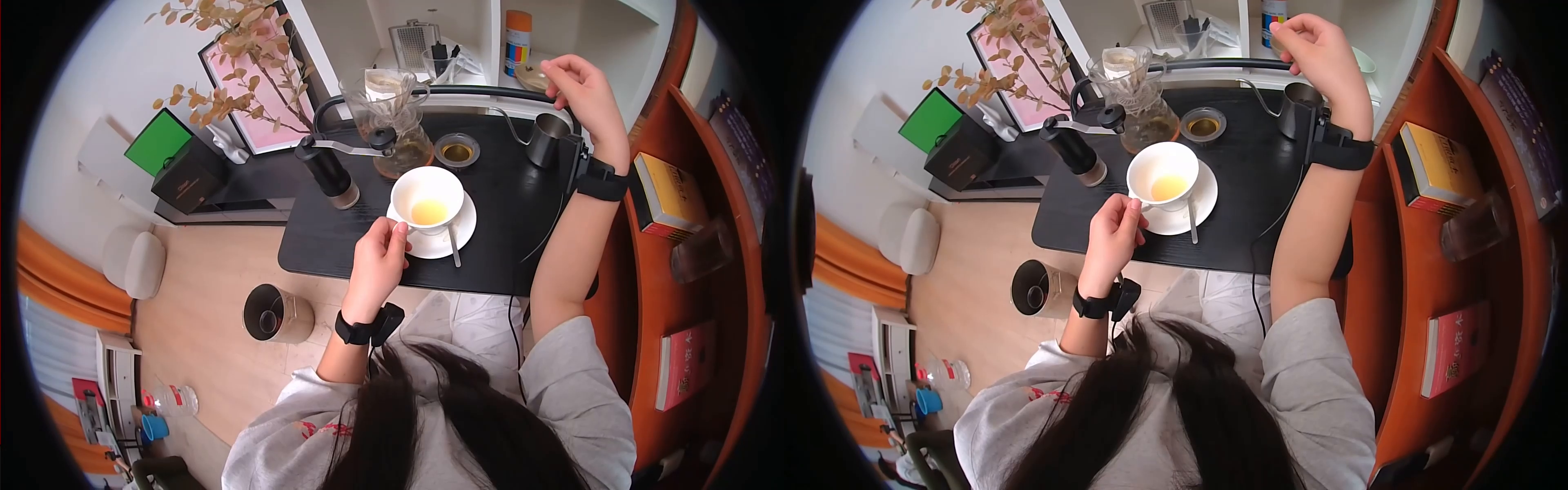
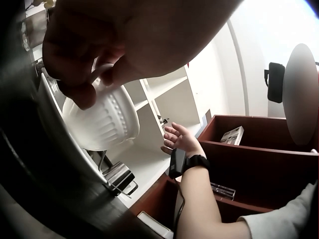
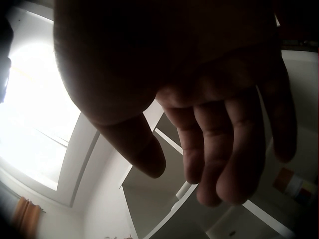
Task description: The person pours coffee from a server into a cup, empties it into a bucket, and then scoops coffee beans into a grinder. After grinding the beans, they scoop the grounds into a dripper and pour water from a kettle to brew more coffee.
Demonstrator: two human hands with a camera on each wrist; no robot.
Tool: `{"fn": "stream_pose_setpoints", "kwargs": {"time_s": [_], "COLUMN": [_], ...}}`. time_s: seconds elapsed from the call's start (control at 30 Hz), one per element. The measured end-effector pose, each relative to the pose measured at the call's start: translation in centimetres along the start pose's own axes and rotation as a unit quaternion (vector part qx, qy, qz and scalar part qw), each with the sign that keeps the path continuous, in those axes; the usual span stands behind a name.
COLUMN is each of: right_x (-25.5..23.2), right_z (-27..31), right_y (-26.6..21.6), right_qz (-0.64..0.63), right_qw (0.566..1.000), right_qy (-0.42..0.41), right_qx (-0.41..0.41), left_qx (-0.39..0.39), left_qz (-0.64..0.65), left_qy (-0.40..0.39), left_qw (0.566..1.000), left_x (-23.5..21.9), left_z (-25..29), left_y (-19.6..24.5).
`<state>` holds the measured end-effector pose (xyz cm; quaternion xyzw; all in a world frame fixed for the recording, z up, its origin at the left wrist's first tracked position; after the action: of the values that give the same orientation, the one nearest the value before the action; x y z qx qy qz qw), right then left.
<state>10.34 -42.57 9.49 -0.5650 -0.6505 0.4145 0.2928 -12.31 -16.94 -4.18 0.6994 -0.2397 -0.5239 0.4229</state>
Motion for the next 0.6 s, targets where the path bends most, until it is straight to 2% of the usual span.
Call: {"fn": "stream_pose_setpoints", "kwargs": {"time_s": [0.13,0.23,0.33,0.43,0.6], "right_x": [-0.3,-0.3,-0.4,-0.5,-0.6], "right_z": [0.0,0.0,0.2,0.3,0.3], "right_y": [0.1,0.2,0.0,0.0,0.0], "right_qz": [0.007,0.007,0.002,0.003,0.011], "right_qw": [1.0,1.0,1.0,1.0,1.0], "right_qy": [0.0,0.002,0.002,0.001,0.006], "right_qx": [0.0,0.001,0.01,0.012,0.014], "left_qx": [0.053,0.056,-0.048,-0.053,-0.07], "left_qz": [-0.058,-0.066,0.033,0.096,0.202], "left_qy": [0.041,0.038,-0.04,-0.058,-0.042], "left_qw": [0.996,0.995,0.997,0.992,0.976], "left_x": [0.4,0.3,-0.2,0.1,1.1], "left_z": [0.0,0.2,0.2,0.1,0.2], "left_y": [-0.7,-0.3,0.3,-0.1,-0.7]}}
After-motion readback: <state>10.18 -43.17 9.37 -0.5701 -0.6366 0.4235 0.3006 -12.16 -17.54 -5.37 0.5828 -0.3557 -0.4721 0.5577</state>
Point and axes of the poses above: each hand's wrist, its own z-axis away from the middle knuckle, its own x-axis out of the palm, y = z × x, the point moved 1 cm from there along -z, towards the middle knuckle, and after that the axes turned 13 degrees about -z, right-handed, at the moved point
